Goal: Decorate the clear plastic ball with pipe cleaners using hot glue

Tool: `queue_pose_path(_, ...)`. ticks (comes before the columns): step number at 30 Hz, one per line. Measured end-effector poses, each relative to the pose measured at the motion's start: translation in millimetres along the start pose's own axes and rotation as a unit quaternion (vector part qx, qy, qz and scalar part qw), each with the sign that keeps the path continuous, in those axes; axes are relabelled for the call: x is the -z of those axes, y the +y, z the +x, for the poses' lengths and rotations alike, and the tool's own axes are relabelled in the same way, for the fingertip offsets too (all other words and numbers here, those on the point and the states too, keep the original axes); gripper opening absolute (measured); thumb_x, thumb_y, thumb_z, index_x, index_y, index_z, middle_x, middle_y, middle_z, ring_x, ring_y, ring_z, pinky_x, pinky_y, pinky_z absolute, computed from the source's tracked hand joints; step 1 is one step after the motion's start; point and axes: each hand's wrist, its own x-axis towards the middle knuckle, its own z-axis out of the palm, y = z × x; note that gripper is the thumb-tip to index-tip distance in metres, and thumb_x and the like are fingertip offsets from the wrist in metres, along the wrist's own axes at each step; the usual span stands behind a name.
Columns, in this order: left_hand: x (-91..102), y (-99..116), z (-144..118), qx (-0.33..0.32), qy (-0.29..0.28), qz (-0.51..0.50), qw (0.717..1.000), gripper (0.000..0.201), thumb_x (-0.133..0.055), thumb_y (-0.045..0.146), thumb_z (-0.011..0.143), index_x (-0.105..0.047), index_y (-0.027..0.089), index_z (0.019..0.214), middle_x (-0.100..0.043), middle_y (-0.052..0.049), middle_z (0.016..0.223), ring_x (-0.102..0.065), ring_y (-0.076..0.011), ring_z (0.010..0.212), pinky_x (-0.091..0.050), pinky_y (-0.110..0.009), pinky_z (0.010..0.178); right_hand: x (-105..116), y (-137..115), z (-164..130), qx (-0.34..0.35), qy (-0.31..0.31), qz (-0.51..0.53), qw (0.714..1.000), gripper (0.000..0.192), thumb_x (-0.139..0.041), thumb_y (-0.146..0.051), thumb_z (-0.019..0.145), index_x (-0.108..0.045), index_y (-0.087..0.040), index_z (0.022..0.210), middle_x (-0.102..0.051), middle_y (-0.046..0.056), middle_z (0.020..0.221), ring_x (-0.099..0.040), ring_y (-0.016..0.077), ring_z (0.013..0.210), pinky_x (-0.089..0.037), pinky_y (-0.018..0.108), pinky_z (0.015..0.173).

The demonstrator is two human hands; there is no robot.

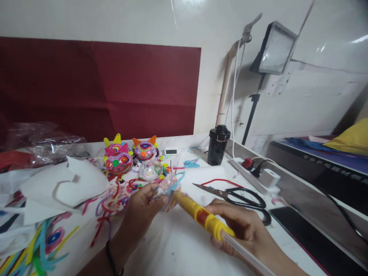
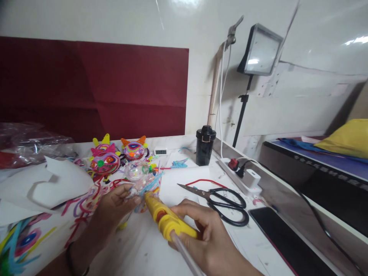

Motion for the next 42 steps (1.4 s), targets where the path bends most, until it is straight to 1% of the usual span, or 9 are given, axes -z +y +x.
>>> queue_pose_path(9, -2.1, 9, 0, 0.011, 0.005, 0.02, 1.0, 0.007, -0.067, 0.023, 0.069, -0.063, 0.018, 0.072, -0.063, 0.003, 0.065, -0.056, -0.0147, 0.063, -0.045, -0.022, 0.057, 7, 5, 0, -0.021, -0.006, -0.019, 1.0, 0.027, -0.077, -0.043, 0.071, -0.076, -0.028, 0.093, -0.064, 0.003, 0.084, -0.056, 0.0197, 0.077, -0.044, 0.027, 0.063)
queue_pose_path(19, -1.3, 9, 0, 0.024, 0.003, -0.007, 1.0, 0.007, -0.07, 0.021, 0.069, -0.066, 0.017, 0.074, -0.066, 0.002, 0.067, -0.059, -0.0152, 0.065, -0.046, -0.021, 0.058, 9, 4, 4, -0.023, 0.009, -0.027, 0.999, 0.023, -0.077, -0.038, 0.072, -0.075, -0.026, 0.091, -0.065, 0.002, 0.08, -0.056, 0.0172, 0.073, -0.044, 0.025, 0.063)
queue_pose_path(22, -0.8, 7, 0, 0.033, -0.006, -0.058, 0.998, 0.014, -0.071, 0.022, 0.07, -0.068, 0.018, 0.083, -0.069, 0.001, 0.073, -0.063, -0.0166, 0.072, -0.048, -0.021, 0.061, 7, 8, 2, 0.031, 0.009, -0.041, 0.999, 0.024, -0.075, -0.029, 0.074, -0.073, -0.029, 0.097, -0.065, 0.002, 0.084, -0.059, 0.0177, 0.076, -0.048, 0.025, 0.064)
queue_pose_path(25, -0.8, 6, -1, 0.051, -0.016, -0.109, 0.993, 0.016, -0.073, 0.023, 0.07, -0.069, 0.018, 0.085, -0.071, 0.0, 0.076, -0.065, -0.017, 0.072, -0.05, -0.022, 0.064, 4, 12, 2, 0.117, -0.01, -0.094, 0.989, 0.034, -0.071, -0.019, 0.077, -0.067, -0.031, 0.108, -0.064, 0.004, 0.094, -0.062, 0.02, 0.085, -0.05, 0.025, 0.062)
queue_pose_path(28, -1.3, 9, -1, 0.072, -0.01, -0.15, 0.986, 0.017, -0.077, 0.022, 0.067, -0.069, 0.018, 0.082, -0.072, 0.0, 0.073, -0.064, -0.0146, 0.065, -0.05, -0.021, 0.06, 6, 17, 3, 0.207, -0.045, -0.199, 0.957, 0.043, -0.065, -0.012, 0.081, -0.057, -0.028, 0.12, -0.063, 0.007, 0.1, -0.06, 0.0229, 0.091, -0.051, 0.03, 0.067)
queue_pose_path(30, -1.0, 12, -1, 0.081, -0.008, -0.188, 0.979, 0.019, -0.077, 0.02, 0.066, -0.069, 0.018, 0.083, -0.072, 0.0, 0.071, -0.064, -0.0136, 0.061, -0.049, -0.021, 0.058, 8, 22, 3, 0.239, -0.047, -0.264, 0.933, 0.043, -0.063, -0.014, 0.082, -0.052, -0.025, 0.122, -0.062, 0.009, 0.102, -0.058, 0.0246, 0.092, -0.05, 0.036, 0.074)
queue_pose_path(32, 0.3, 14, 0, 0.08, -0.013, -0.222, 0.972, 0.018, -0.076, 0.02, 0.067, -0.07, 0.018, 0.084, -0.073, -0.001, 0.072, -0.065, -0.0141, 0.06, -0.05, -0.022, 0.059, 10, 26, 4, 0.23, -0.039, -0.307, 0.923, 0.039, -0.061, -0.017, 0.084, -0.05, -0.024, 0.121, -0.061, 0.008, 0.1, -0.057, 0.0252, 0.09, -0.049, 0.039, 0.075)
queue_pose_path(38, 10.2, 13, 7, 0.072, 0.0, -0.245, 0.967, 0.019, -0.074, 0.023, 0.07, -0.069, 0.017, 0.088, -0.075, -0.005, 0.081, -0.07, -0.0194, 0.072, -0.053, -0.026, 0.063, 8, 37, 4, 0.113, -0.07, -0.381, 0.915, 0.028, -0.057, -0.018, 0.082, -0.053, -0.022, 0.11, -0.06, 0.009, 0.098, -0.058, 0.0263, 0.089, -0.051, 0.043, 0.077)
queue_pose_path(42, 16.7, 10, 11, 0.081, 0.025, -0.244, 0.966, 0.022, -0.074, 0.022, 0.069, -0.067, 0.017, 0.09, -0.075, -0.005, 0.081, -0.071, -0.0209, 0.073, -0.054, -0.028, 0.066, 2, 41, 5, 0.109, -0.11, -0.432, 0.888, 0.036, -0.06, -0.015, 0.074, -0.057, -0.019, 0.109, -0.062, 0.012, 0.102, -0.058, 0.0299, 0.093, -0.049, 0.048, 0.081)
